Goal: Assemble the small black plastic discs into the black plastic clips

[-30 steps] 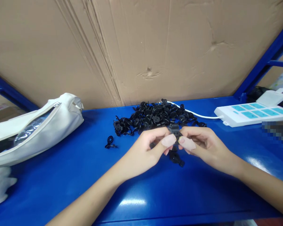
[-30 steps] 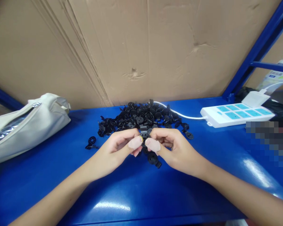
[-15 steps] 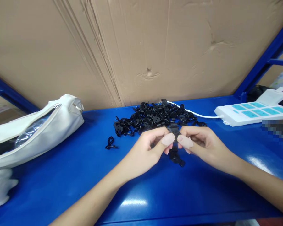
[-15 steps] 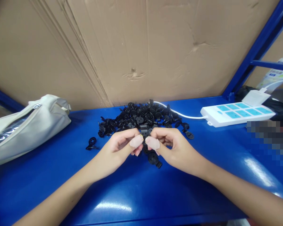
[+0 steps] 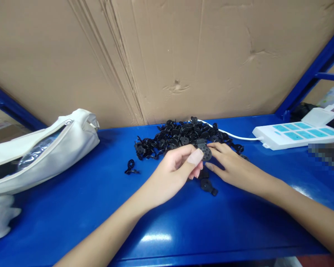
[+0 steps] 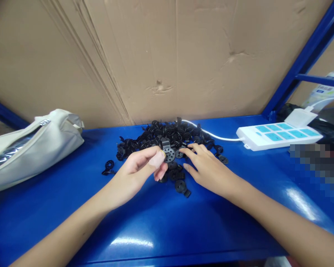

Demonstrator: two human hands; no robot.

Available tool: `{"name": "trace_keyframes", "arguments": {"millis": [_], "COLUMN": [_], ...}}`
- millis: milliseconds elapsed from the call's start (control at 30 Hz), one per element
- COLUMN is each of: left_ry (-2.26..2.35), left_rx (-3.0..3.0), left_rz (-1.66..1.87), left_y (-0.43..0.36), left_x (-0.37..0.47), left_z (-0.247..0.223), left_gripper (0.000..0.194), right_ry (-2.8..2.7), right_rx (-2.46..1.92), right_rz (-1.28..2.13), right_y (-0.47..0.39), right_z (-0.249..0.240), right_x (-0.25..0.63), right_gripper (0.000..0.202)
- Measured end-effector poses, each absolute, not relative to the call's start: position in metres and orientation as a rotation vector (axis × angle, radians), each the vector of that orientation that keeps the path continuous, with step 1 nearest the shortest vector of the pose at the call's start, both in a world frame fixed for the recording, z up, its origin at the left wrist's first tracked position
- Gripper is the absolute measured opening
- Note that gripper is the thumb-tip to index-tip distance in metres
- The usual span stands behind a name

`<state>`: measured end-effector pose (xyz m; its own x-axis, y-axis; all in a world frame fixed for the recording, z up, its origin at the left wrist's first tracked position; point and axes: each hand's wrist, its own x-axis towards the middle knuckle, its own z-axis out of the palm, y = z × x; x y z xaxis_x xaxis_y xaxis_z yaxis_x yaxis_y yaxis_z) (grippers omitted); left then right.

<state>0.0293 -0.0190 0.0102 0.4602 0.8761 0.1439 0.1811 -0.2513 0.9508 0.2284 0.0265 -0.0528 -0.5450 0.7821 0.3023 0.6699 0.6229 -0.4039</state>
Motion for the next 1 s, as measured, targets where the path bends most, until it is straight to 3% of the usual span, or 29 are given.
{"name": "trace_keyframes", "arguments": {"millis": [500,700,1000], "left_ry": [0.971,1.222,1.807], "left_rx": [1.729,1.912,2.308], "left_rz": [0.840,0.558,0.251], "left_y": [-0.019,-0.017,-0.007], "left_x": [0.030,0.028,0.022], "left_z": [0.016,0.004,-0.010], "left_gripper": [0.036,0.042,0.056], "right_ry": [-2.132,-1.986,-1.887], "right_rx": [-1.032,-1.035,-0.947], "right_rz": [0.219,0.131,0.269], "right_y": [0.035,0.025,0.016], "right_z": [-0.034,-0.019,-0.014], "right_x": [0.235,0.233,0.226], "right_gripper": [0.022,0.021,0.022]}}
